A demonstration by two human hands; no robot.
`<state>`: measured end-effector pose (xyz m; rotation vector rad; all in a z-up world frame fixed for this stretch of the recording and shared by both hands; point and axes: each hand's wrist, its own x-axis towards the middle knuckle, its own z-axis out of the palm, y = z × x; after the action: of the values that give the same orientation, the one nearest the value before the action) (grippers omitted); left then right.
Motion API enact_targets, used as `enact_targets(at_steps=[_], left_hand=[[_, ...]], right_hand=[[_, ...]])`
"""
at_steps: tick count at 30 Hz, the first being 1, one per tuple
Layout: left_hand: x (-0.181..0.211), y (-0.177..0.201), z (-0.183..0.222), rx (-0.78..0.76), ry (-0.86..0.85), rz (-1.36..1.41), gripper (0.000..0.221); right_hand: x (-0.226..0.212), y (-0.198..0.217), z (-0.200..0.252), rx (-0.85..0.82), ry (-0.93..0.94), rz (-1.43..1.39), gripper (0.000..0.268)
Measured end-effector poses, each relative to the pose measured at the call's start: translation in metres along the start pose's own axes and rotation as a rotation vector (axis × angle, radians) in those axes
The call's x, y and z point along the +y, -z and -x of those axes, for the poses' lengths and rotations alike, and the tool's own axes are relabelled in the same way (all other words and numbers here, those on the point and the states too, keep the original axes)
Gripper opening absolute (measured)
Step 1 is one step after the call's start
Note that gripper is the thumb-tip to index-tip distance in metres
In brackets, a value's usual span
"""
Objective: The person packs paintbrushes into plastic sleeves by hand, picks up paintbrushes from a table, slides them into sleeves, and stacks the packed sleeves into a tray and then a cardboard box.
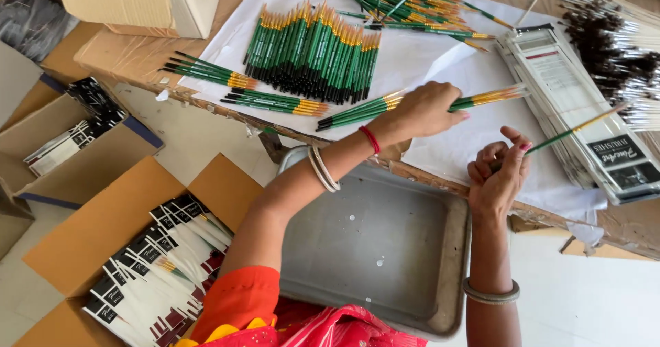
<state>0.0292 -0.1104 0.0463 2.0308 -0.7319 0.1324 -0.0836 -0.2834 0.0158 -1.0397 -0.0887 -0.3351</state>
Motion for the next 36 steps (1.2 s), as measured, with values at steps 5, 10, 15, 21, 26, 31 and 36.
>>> enact_targets(at_steps=[5,10,15,21,26,31,36], left_hand=[[-0.014,0.005,0.029,0.024,-0.190,-0.533,0.049],[-0.005,-0.005,0.050,0.002,-0.165,-0.571,0.050],[0.015,0.006,0.072,0.116,-0.258,-0.590,0.043],[0.038,0.032,0.116,0.335,-0.423,-0.442,0.016],[0.054,0.062,0.185,0.168,-0.564,-0.190,0.013],[0.041,0.091,0.218,0.118,-0.511,-0.099,0.013],[0.026,0.096,0.232,0.132,-0.414,-0.059,0.014]], right_hand=[[-0.008,-0.011,0.000,0.044,-0.020,-0.077,0.042],[-0.016,-0.015,-0.012,-0.026,0.049,0.174,0.018],[-0.035,-0.073,-0.066,-0.225,-0.102,0.451,0.011],[0.067,-0.135,-0.165,-0.491,-0.125,1.153,0.022],[0.183,-0.145,-0.220,-0.554,-0.020,1.586,0.046],[0.176,-0.198,-0.190,-0.462,-0.186,1.646,0.075],[0.226,-0.190,-0.220,-0.440,-0.116,1.759,0.069]])
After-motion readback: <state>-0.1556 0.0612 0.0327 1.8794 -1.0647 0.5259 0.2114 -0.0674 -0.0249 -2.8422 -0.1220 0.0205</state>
